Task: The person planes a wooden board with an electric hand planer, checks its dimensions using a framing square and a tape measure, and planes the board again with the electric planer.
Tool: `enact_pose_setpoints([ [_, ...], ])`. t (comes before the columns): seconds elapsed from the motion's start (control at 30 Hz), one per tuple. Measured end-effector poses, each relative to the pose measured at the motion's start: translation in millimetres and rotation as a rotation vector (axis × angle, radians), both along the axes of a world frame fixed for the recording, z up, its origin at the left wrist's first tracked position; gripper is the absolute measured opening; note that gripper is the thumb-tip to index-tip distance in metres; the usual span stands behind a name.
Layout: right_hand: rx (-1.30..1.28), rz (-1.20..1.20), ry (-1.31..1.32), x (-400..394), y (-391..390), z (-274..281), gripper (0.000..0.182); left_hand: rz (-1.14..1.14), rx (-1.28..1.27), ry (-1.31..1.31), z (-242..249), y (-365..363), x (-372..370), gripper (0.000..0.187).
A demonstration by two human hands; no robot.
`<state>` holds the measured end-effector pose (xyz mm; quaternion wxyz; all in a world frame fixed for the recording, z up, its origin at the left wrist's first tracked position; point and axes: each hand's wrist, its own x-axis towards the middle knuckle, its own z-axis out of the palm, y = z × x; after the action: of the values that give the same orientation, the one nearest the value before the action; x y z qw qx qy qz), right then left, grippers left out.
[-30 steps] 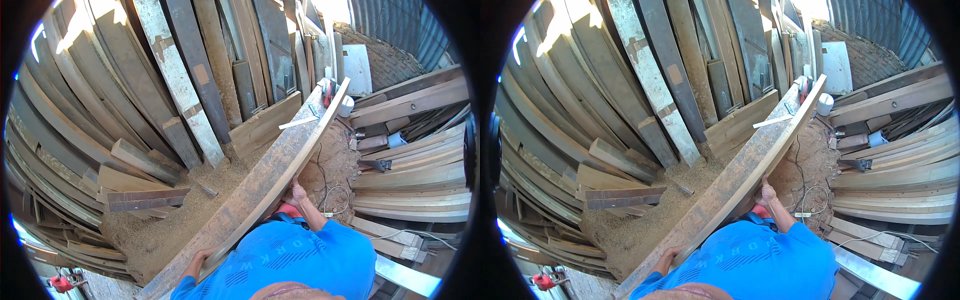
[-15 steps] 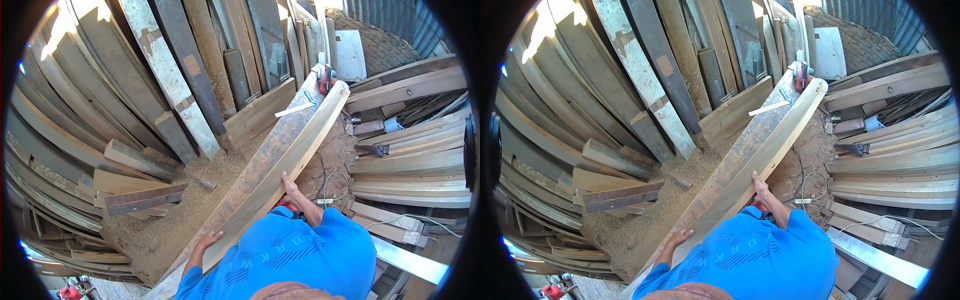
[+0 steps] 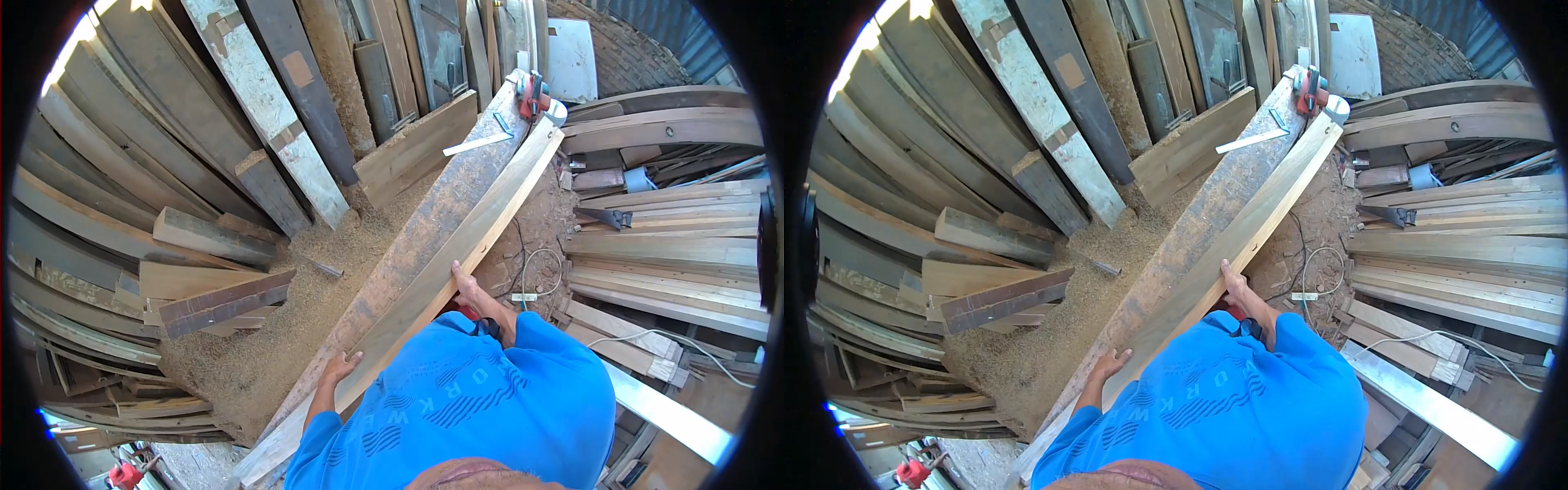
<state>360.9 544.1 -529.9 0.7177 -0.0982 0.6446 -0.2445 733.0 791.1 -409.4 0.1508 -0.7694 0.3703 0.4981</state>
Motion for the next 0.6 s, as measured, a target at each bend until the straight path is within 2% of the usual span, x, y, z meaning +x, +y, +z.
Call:
enact_pose_setpoints([
  [0.17, -0.011, -0.019, -0.039, 0, -2, -16, 0.082, 0.01, 0.022, -0.022, 11, -8, -3, 0.101],
  [0.27, 0.047, -0.014, 0.043, 7, -7, 12, 0.077, -0.009, 0.009, -0.072, 15, -8, -3, 0.095],
  [0.37, 0.005, -0.044, -0.095, 1, -4, -25, 0.071, -0.116, 0.101, -0.137, 7, -11, -3, 0.09],
  [0.4, 0.005, -0.092, -0.119, 5, -3, 4, 0.066, -0.16, 0.147, -0.157, 2, -14, -3, 0.089],
  [0.47, -0.018, -0.029, -0.083, 0, -4, -23, 0.063, -0.213, 0.144, -0.164, 16, -20, -10, 0.082],
  [0.53, 0.004, 0.012, -0.025, -1, -4, -19, 0.061, -0.263, 0.163, -0.165, 23, -22, -14, 0.084],
  [0.6, 0.011, 0.019, -0.042, 5, -7, -20, 0.061, -0.222, 0.087, -0.184, 21, -21, -19, 0.084],
])
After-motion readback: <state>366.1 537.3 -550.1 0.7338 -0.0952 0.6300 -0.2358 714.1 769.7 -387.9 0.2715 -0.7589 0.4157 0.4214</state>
